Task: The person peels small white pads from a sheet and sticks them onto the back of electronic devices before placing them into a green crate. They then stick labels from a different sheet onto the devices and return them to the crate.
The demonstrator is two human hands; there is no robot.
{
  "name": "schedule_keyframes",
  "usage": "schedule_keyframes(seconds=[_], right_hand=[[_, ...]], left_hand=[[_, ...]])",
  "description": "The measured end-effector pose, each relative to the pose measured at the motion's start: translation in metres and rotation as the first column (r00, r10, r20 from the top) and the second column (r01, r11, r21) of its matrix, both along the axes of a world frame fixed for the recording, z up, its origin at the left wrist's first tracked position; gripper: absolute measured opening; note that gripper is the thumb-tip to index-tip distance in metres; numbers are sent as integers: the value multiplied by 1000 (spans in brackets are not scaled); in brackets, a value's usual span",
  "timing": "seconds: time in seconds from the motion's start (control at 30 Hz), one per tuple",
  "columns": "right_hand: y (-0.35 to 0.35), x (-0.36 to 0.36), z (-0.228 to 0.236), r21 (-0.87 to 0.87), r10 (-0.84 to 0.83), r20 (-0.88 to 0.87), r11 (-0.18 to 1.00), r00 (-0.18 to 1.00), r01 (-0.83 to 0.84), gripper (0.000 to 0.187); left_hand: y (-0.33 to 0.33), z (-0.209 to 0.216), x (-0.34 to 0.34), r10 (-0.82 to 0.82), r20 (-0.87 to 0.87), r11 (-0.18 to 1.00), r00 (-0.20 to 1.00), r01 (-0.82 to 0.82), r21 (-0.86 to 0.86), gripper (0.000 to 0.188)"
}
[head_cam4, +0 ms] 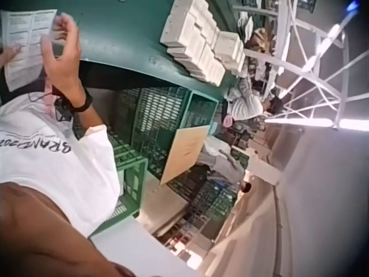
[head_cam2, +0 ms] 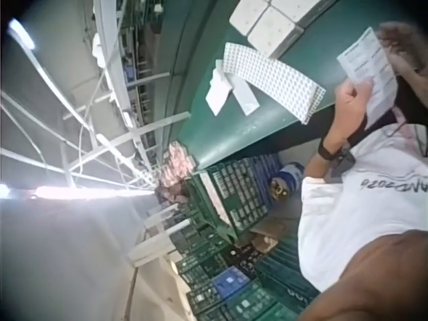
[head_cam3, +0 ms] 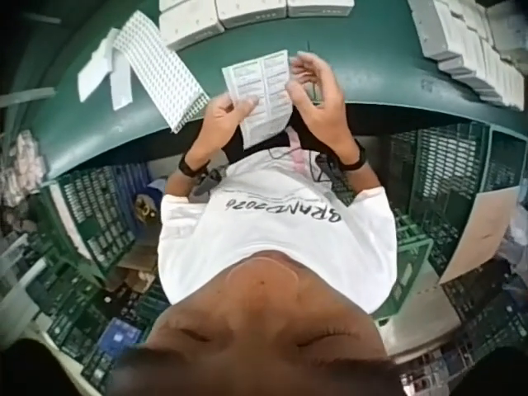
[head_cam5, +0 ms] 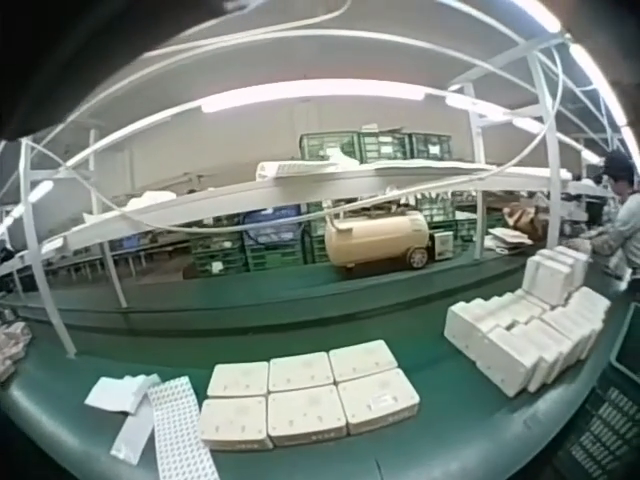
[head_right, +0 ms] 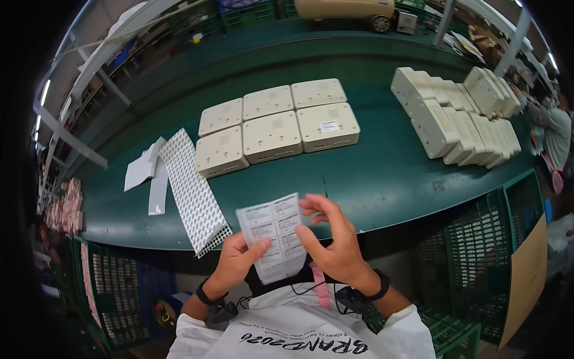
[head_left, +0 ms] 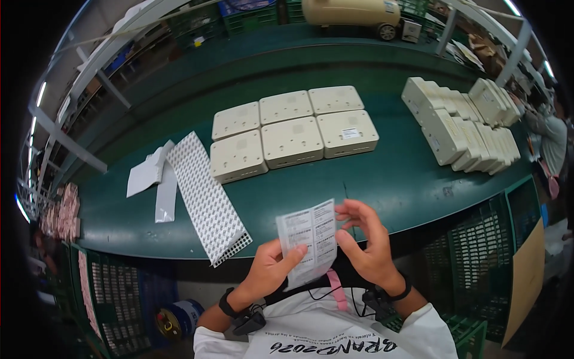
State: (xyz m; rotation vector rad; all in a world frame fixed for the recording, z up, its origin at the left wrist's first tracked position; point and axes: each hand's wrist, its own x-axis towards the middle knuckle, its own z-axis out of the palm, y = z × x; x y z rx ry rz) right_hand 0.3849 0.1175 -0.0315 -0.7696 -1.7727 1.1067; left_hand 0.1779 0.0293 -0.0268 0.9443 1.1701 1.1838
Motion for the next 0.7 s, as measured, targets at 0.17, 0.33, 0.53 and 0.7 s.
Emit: schedule_keyframes(seconds=[0.17, 0.33, 0.53, 0.7], right_hand=[[28, -7, -1, -287, -85, -312, 958, 946, -8, 39], [81, -6, -2, -115, -37, -61, 993, 997, 29, 33], [89, -16, -21, 498, -412, 119, 812, 904, 304, 19], [77, -27, -47, 390, -392, 209, 873, 896, 291, 11]], left_hand=[[57, 12, 2, -279, -35, 960, 960, 280, 18, 31], [137, -3, -32, -337, -282, 939, 898, 342, -34, 32], [161, -2, -14, -407, -487, 890, 773, 455, -22, 27], [164, -35, -18, -351, -565, 857, 747, 499, 128, 23]])
